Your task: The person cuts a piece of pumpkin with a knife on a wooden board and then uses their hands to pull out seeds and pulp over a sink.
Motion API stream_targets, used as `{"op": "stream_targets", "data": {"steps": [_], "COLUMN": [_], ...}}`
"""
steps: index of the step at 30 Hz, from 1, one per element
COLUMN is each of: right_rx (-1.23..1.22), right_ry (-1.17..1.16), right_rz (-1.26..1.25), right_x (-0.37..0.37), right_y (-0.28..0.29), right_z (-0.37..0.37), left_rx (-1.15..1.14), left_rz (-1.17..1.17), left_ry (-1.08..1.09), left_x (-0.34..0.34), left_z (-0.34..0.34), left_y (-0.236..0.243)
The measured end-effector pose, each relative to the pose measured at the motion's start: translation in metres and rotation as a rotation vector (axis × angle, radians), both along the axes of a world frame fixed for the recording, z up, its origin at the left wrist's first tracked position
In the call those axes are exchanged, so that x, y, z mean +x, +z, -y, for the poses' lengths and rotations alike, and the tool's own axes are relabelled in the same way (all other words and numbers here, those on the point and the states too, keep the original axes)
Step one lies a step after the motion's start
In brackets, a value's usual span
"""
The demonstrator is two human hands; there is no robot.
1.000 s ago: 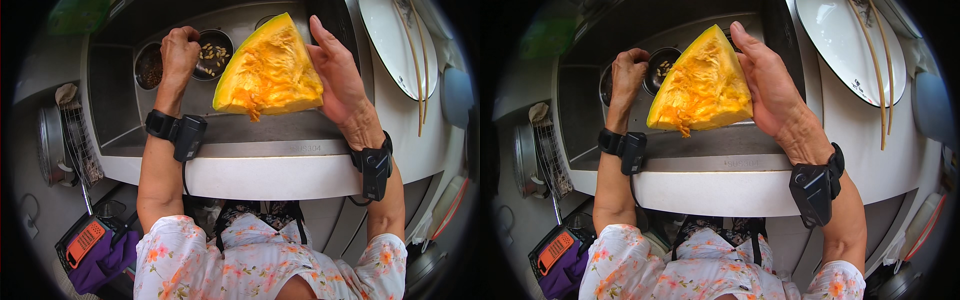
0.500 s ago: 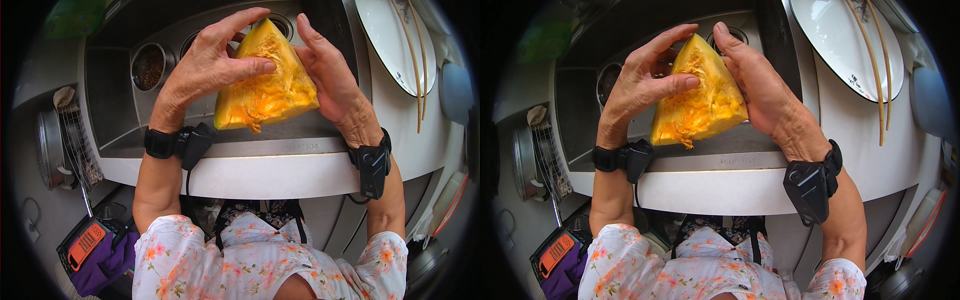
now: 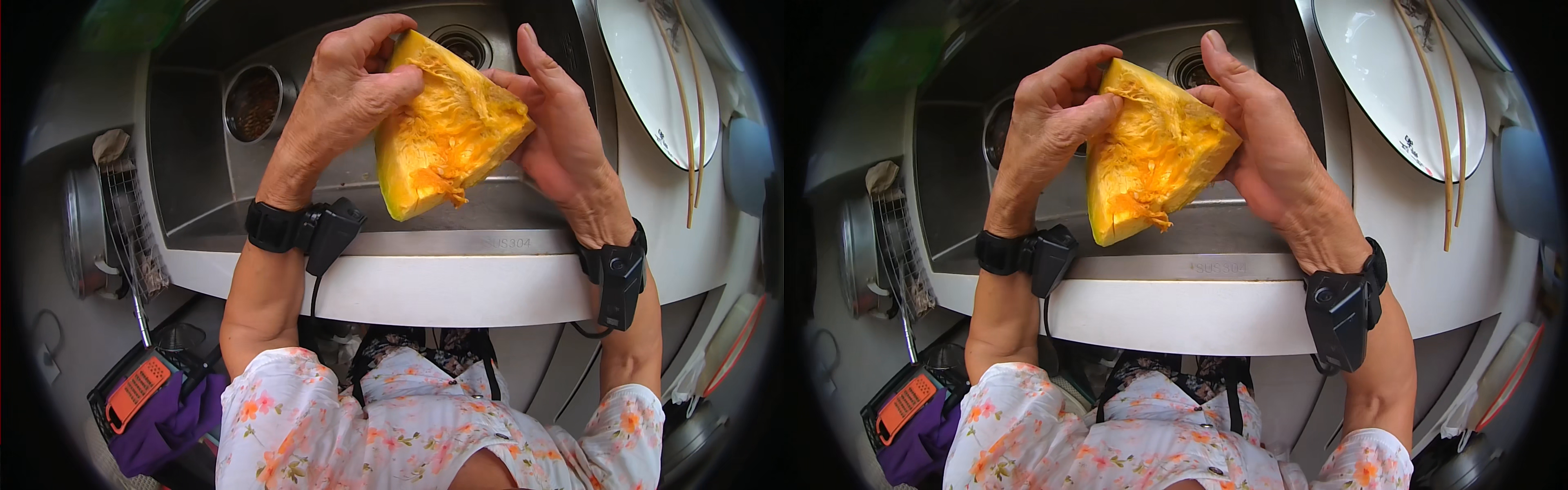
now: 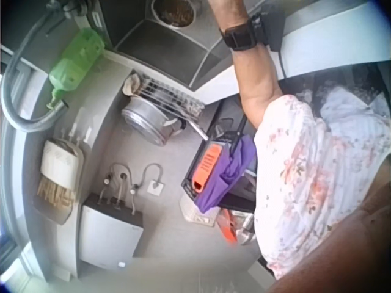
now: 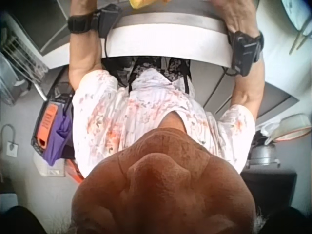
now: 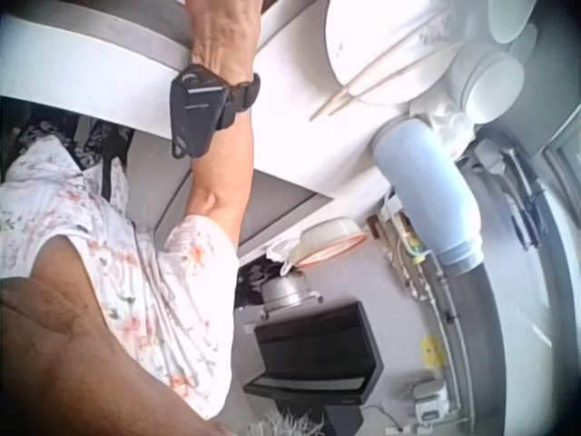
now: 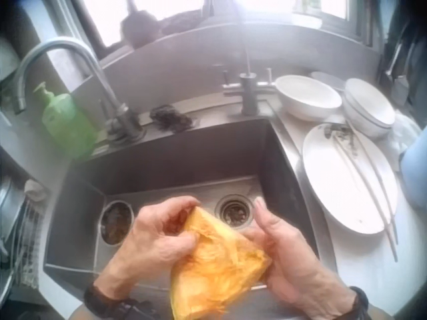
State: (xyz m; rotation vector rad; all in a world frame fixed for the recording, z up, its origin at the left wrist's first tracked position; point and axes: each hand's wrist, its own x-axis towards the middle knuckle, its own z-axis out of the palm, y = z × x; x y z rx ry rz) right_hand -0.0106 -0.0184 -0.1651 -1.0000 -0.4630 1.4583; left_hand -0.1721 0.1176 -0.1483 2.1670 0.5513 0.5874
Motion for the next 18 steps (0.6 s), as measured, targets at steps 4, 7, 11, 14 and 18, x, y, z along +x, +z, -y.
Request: {"op": "stream_targets", "data": {"steps": [4,7,11,14,18], "right_rx": [0.026,0.105,0.167,0.155,0.142], "right_ry": [-0.041,-0.069,-0.058,-0.049,-0.074], "right_rz": [-0.036,-0.062,-0.013,-0.006,0.02], "right_x": [0.005,0.003,0.003,0.005,0.007], "right_y": [-0.004,-0.004,-0.004,-0.009,-0.014], "right_z": [0.001,-0.001,0.0,-0.001,-0.001], "left_rx": [-0.02,-0.065,-0.163,-0.184,-0.217], "left_rz": [0.033,0.08,0.095,0.07,0.046], "left_ry": [0.044,0.057,0.127,0.146,0.133], "left_x": [-0.002,-0.002,-0.002,-0.001,0.002], "left_z": [-0.004,-0.008,-0.009,-0.009,-0.004], "left_y": [-0.001,-0.003,-0.005,-0.004,-0.002]}}
